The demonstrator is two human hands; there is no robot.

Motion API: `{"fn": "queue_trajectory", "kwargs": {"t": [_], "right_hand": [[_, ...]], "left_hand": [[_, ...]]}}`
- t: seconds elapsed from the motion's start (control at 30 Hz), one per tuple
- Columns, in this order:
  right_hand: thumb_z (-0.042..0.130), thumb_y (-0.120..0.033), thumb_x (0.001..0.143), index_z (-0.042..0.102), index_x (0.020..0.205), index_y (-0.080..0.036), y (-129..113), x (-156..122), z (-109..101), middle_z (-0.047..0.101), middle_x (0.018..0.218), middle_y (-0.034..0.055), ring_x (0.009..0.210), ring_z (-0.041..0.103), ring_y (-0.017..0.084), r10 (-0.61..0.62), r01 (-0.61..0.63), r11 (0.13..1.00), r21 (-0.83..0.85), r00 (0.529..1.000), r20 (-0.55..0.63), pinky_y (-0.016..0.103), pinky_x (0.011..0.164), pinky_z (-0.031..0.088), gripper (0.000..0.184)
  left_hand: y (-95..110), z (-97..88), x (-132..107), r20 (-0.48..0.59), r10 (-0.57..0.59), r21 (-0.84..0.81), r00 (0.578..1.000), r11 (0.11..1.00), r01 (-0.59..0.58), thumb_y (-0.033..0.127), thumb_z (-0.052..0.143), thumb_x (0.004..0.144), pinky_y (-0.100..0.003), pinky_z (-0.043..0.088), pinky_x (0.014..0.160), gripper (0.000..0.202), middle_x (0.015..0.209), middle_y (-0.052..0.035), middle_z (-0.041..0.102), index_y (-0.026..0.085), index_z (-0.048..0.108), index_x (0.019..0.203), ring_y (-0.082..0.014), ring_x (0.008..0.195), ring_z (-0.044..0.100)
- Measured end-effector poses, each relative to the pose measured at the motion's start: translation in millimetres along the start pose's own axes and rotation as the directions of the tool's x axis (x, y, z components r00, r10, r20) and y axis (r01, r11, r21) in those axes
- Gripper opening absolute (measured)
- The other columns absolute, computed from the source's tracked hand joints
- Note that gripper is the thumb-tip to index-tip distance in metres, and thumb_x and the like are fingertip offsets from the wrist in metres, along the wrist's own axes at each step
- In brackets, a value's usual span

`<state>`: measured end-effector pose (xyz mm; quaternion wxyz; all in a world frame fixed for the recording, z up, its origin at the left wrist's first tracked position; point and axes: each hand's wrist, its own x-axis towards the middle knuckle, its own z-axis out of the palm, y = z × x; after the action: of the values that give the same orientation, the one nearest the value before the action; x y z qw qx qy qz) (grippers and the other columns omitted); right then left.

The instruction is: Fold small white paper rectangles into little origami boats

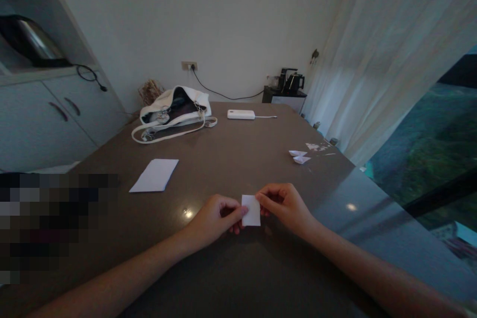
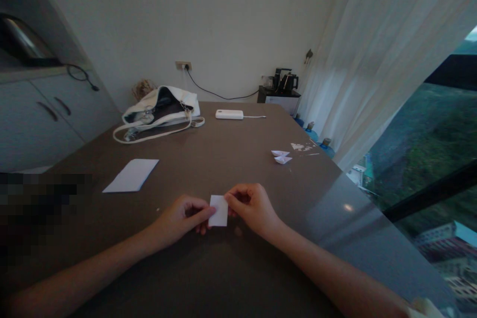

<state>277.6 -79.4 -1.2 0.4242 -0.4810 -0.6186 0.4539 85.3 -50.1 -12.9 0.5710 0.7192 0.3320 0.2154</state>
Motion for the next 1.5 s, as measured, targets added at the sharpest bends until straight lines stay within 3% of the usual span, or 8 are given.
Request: {"fn": "queue_trajectory", "kwargs": {"t": [0.57, 0.7, 0.83, 0.93, 1.0, 1.13, 1.3, 1.5], "right_hand": [[0.062, -0.041, 0.078, 0.063, 0.067, -0.013, 5, 3, -1, 0.057, 0.056, 0.0001, 0.049, 0.051, 0.010, 0.022, -0.017, 0.997, 0.080, 0.998, -0.053, 0.022, 0.049, 0.042, 0.030], [0.062, -0.042, 0.076, 0.063, 0.069, -0.013, 7, 4, -2, 0.058, 0.056, 0.0007, 0.052, 0.054, 0.011, 0.053, -0.041, 0.990, 0.135, 0.995, -0.084, 0.023, 0.050, 0.043, 0.029], [0.060, -0.036, 0.078, 0.063, 0.077, -0.013, 4, 2, -2, 0.061, 0.067, 0.0022, 0.059, 0.056, 0.012, 0.013, -0.012, 0.993, 0.121, 1.000, -0.010, 0.023, 0.054, 0.045, 0.022], [0.060, -0.026, 0.077, 0.064, 0.086, -0.013, -2, -4, 0, 0.064, 0.079, 0.0042, 0.069, 0.058, 0.013, -0.034, 0.038, 0.999, -0.037, 0.991, 0.126, 0.023, 0.060, 0.045, 0.016], [0.060, -0.019, 0.074, 0.065, 0.079, -0.013, -5, -7, 2, 0.062, 0.070, 0.0017, 0.062, 0.054, 0.011, -0.031, 0.067, 0.988, -0.142, 0.969, 0.243, 0.021, 0.057, 0.041, 0.009], [0.060, -0.012, 0.070, 0.065, 0.073, -0.014, -5, -8, 4, 0.057, 0.062, -0.0018, 0.056, 0.048, 0.009, -0.017, 0.082, 0.976, -0.202, 0.953, 0.304, 0.019, 0.052, 0.035, 0.006], [0.059, -0.011, 0.070, 0.061, 0.069, -0.013, -2, -6, 6, 0.050, 0.059, -0.0037, 0.054, 0.043, 0.008, 0.005, 0.042, 0.986, -0.160, 0.958, 0.286, 0.019, 0.051, 0.034, 0.003], [0.059, -0.019, 0.077, 0.062, 0.071, -0.013, -6, -5, 2, 0.055, 0.065, -0.0011, 0.058, 0.047, 0.009, -0.003, 0.034, 0.993, -0.110, 0.965, 0.264, 0.020, 0.055, 0.038, 0.009]], "left_hand": [[-3, -0.2, -1, 0.057, 0.004, -0.096, 0.998, 0.995, 0.002, 0.041, 0.054, 0.085, -0.017, 0.039, 0.047, 0.036, 0.058, -0.0014, 0.062, 0.011, 0.064, 0.067, -0.0080, 0.049, 0.054], [-1, -0.7, -1, 0.007, 0.035, -0.110, 0.999, 0.993, -0.034, 0.042, 0.052, 0.086, -0.017, 0.040, 0.047, 0.038, 0.060, -0.0021, 0.062, 0.010, 0.064, 0.070, -0.0080, 0.049, 0.053], [2, -0.8, -4, 0.060, 0.022, -0.063, 0.998, 0.998, -0.018, 0.039, 0.052, 0.085, -0.018, 0.043, 0.048, 0.036, 0.058, -0.0019, 0.060, 0.010, 0.065, 0.069, -0.0082, 0.048, 0.053], [0, 2.3, -7, 0.139, -0.018, 0.014, 0.990, 1.000, 0.016, 0.036, 0.051, 0.085, -0.018, 0.044, 0.048, 0.034, 0.059, -0.0032, 0.062, 0.010, 0.066, 0.071, -0.0095, 0.049, 0.055], [-2, 5.4, -8, 0.173, -0.016, 0.106, 0.985, 0.994, -0.003, 0.033, 0.050, 0.085, -0.018, 0.042, 0.048, 0.032, 0.059, -0.0036, 0.062, 0.010, 0.066, 0.070, -0.0101, 0.050, 0.055], [1, 8.8, -9, 0.163, 0.065, 0.231, 0.985, 0.968, -0.102, 0.026, 0.050, 0.083, -0.018, 0.036, 0.048, 0.029, 0.053, -0.0002, 0.057, 0.011, 0.064, 0.063, -0.0087, 0.048, 0.049], [8, 6.3, -9, -0.017, 0.239, 0.386, 0.971, 0.897, -0.214, 0.021, 0.051, 0.080, -0.018, 0.029, 0.049, 0.024, 0.052, 0.0035, 0.046, 0.013, 0.057, 0.058, -0.0079, 0.050, 0.043], [11, 3.4, -10, -0.059, 0.352, 0.368, 0.934, 0.877, -0.307, 0.022, 0.049, 0.083, -0.019, 0.029, 0.049, 0.027, 0.054, 0.0029, 0.047, 0.013, 0.055, 0.057, -0.0078, 0.050, 0.044]]}}
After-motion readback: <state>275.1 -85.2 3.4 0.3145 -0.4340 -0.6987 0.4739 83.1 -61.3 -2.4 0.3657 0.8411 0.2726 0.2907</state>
